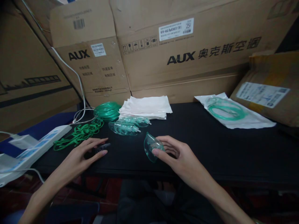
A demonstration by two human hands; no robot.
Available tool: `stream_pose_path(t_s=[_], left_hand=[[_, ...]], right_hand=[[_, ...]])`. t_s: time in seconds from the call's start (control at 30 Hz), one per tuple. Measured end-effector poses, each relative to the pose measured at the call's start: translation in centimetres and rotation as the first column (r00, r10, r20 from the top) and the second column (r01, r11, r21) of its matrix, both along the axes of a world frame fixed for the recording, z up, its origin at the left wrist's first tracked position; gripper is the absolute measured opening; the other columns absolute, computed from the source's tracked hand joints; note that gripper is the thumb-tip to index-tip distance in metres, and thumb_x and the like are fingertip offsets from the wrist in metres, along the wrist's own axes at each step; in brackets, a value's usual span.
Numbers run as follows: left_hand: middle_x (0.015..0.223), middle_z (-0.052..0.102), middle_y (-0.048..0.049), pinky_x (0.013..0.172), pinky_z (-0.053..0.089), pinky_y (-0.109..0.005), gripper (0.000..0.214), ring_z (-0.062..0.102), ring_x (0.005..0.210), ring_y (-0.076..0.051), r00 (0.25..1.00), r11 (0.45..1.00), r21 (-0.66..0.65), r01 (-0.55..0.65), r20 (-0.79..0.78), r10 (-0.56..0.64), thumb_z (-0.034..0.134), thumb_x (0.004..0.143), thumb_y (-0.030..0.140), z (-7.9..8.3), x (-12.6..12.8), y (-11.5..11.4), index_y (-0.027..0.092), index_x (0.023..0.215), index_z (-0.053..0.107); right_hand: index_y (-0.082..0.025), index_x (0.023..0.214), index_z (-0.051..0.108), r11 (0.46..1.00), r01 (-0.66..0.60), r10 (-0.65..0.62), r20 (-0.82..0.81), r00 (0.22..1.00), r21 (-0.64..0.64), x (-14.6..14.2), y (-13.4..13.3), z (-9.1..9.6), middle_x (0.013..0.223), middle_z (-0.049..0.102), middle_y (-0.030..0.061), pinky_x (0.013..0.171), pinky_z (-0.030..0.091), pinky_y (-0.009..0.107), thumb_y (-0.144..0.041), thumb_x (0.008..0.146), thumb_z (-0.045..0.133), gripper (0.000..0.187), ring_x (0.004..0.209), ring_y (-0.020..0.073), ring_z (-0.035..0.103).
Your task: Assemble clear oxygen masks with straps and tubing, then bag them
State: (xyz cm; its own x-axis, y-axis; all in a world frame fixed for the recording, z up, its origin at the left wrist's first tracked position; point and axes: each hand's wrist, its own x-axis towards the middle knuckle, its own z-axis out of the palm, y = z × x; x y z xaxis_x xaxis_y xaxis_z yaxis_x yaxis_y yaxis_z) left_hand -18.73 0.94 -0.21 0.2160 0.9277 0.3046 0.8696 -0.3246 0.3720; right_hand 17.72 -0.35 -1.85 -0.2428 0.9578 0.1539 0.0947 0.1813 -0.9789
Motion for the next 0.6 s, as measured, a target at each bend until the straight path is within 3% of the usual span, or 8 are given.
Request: stream_pose_path(t_s=[0.2, 0.6], left_hand=[[0.119, 0.068, -0.0041, 0.079, 0.057, -0.027, 0.047, 0.069, 0.096, -0.020, 0.997, 0.995, -0.057, 0.077, -0.023, -0.079, 0.058, 0.096, 0.065, 0.5, 0.1, 1.0, 0.032, 0.125, 0.075], [0.118, 0.066, -0.0022, 0.081, 0.054, -0.027, 0.041, 0.066, 0.089, -0.018, 0.986, 0.984, -0.106, 0.145, -0.073, -0.153, 0.059, 0.098, 0.060, 0.5, -0.3, 1.7, 0.031, 0.125, 0.070]], right_hand=[[-0.026, 0.111, 0.074, 0.999, -0.037, 0.037, -0.032, 0.999, 0.000, -0.2, 0.0, 0.1, 0.105, 0.078, 0.0028, 0.094, 0.059, 0.034, -0.051, 0.089, 0.077, 0.034, 0.103, 0.0236, 0.075], [-0.025, 0.117, 0.076, 0.998, -0.057, 0.058, -0.051, 0.997, 0.004, -0.2, 0.0, 0.3, 0.108, 0.079, 0.0045, 0.093, 0.060, 0.036, -0.051, 0.090, 0.076, 0.038, 0.104, 0.0250, 0.075]])
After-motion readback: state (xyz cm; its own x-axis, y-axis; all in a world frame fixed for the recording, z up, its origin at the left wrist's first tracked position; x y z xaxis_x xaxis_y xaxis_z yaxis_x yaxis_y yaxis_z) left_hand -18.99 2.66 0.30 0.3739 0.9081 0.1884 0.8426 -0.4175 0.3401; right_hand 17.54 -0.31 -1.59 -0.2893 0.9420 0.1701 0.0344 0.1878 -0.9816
